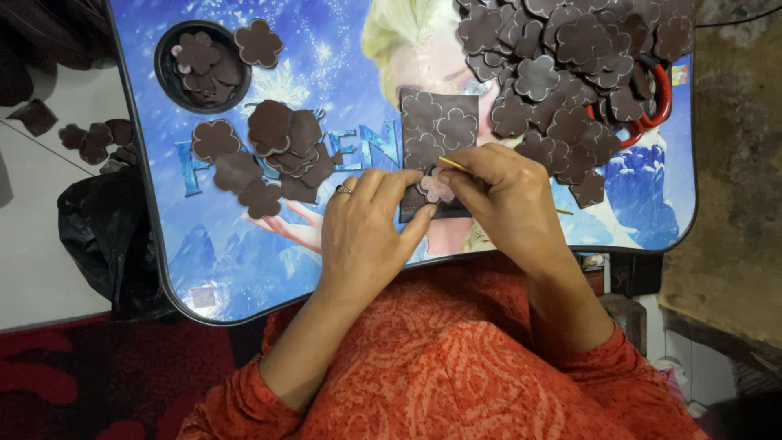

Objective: The person uses a small stick-like tool to rub the edges of flower-shaped brown leather cutouts. They handle the cutouts one at a time, rubbing the edges and then placing them back on the table among other similar pieces.

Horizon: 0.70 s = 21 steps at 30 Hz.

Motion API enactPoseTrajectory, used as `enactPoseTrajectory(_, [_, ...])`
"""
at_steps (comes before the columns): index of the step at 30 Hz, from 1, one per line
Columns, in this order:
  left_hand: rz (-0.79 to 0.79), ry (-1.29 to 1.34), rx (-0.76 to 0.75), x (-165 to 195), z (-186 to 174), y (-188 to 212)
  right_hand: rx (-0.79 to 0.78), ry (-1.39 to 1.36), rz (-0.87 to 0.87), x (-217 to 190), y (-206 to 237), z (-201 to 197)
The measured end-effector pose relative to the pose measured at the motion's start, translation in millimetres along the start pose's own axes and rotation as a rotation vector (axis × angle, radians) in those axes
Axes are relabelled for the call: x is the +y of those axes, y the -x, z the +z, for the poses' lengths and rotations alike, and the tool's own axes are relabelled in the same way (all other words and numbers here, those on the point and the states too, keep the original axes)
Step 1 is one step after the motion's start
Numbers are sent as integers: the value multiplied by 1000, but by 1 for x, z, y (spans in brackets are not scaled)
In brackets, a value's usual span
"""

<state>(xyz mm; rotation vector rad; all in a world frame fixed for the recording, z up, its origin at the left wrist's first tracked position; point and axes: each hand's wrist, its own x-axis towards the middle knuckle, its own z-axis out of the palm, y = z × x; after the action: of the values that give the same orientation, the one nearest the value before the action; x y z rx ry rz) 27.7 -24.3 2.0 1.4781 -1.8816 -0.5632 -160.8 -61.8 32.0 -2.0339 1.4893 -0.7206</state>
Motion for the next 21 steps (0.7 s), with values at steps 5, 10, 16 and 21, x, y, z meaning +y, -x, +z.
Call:
enactPoseTrajectory(5, [18,31,10,-2,-2,2,7,26,-35,-5,-1,0])
enactPoseTrajectory(10, [15,9,14,1,-3,1,3,50,-35,-7,-3,-1])
enactPoseTrajectory(16, [-14,-41,47,6,0,0,-3,74,-52,-8,-3,-2])
enactPoseTrajectory(21, [-14,-54,48,6,1,1,-11,70,-47,-7,-3,-1])
